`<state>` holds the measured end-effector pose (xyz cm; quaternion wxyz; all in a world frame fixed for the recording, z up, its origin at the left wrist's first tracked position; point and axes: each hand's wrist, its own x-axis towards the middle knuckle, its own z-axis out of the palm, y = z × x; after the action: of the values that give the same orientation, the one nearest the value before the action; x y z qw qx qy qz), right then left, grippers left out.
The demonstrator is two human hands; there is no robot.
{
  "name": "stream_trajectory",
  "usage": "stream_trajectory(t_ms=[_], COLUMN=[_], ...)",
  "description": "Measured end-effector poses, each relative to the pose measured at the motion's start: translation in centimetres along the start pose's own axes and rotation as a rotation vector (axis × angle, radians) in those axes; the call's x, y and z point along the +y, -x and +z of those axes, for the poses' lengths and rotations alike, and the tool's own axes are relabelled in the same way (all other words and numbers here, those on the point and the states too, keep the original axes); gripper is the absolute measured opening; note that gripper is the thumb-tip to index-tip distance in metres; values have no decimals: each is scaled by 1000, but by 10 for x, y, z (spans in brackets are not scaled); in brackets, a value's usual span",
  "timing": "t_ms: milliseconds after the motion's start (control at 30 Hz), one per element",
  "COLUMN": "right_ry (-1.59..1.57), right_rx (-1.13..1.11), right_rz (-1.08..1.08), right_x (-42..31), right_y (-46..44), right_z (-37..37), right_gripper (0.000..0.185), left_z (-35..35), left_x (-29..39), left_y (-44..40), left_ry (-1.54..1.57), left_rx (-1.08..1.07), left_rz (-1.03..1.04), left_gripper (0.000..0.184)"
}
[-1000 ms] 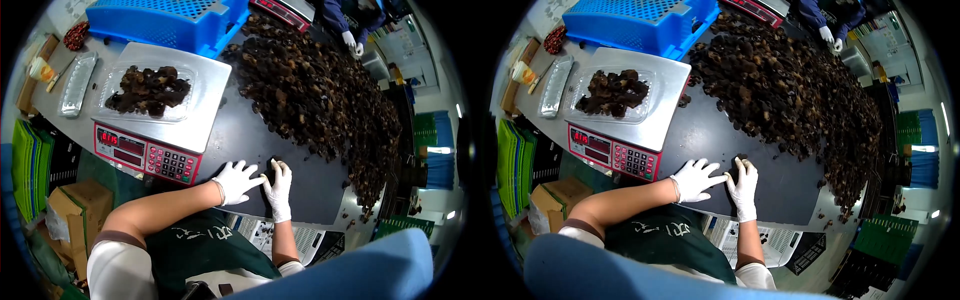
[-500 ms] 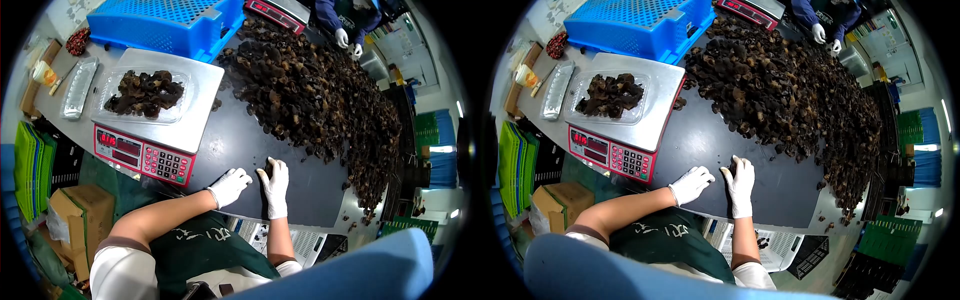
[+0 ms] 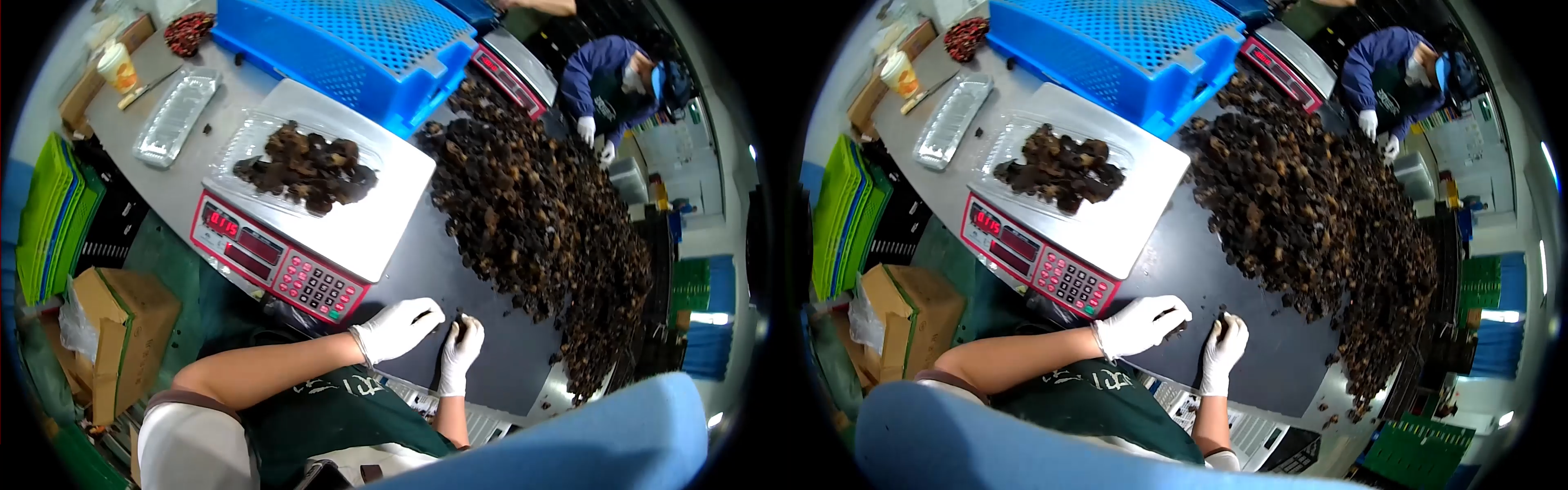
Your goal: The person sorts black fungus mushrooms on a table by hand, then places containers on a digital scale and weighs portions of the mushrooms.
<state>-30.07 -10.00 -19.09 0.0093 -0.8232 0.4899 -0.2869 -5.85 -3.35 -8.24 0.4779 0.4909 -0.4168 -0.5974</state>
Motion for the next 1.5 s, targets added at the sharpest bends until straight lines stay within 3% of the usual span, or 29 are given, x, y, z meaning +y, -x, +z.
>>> stream_trajectory(t_ms=[67,133,200,267,333,433,467,567,600,633,700,733,800,867,1000,1067,1133,1200,1333,1400,1500], right_ry=[26,-22,-235,-402,-747,-888,-839,-855,-727,-713,-641,-659,-375,-468,-678,-452,57,432,426,160,-16], right_rx=[41,52,113,150,215,74,43,-117,-18,-162,-243,-308,-234,-360,-191,-137,-118,-132,-348,-372,-316], right_rz=[111,202,292,288,298,43,-112,-261,-490,-478,-590,-680,-836,-820,-405,-202,-126,-109,-287,-189,-226], right_x=[1,12,21,-1,-63,-141,-173,-247,-266,-284,-314,-321,-327,-321,-258,-191,-112,-78,-80,-69,-72], right_y=[-6,-16,-32,-64,-106,-159,-177,-212,-226,-233,-239,-240,-230,-237,-266,-290,-287,-251,-170,-124,-98], right_z=[1,9,21,26,30,35,31,33,39,40,54,66,72,61,42,63,86,87,68,76,47], right_gripper=[19,17,16,15,15,17,16,20,19,20,28,35,46,51,41,37,36,33,27,23,18], left_z=[-32,-78,-124,-190,-230,-276,-285,-275,-270,-263,-248,-242,-238,-239,-242,-241,-239,-236,-221,-207,-175], left_x=[29,50,74,67,77,49,35,26,27,30,39,43,39,39,39,40,45,50,62,70,81], left_y=[2,-1,1,-3,5,9,8,6,6,6,3,3,0,-1,1,0,4,7,5,-1,-15], left_ry=[-218,-275,66,-480,-618,-1234,-1311,-1434,-1429,-1269,-947,-871,-893,-904,-813,-771,-792,-820,-912,-884,-871], left_rx=[136,252,464,835,1022,1050,994,971,977,979,995,973,1006,1012,1007,1026,1029,1033,1141,1129,1016], left_rz=[247,217,502,424,507,307,395,468,465,398,313,269,286,245,284,266,245,221,232,369,588], left_gripper=[21,18,16,14,16,22,19,20,20,24,31,32,34,37,42,42,42,42,41,39,39])
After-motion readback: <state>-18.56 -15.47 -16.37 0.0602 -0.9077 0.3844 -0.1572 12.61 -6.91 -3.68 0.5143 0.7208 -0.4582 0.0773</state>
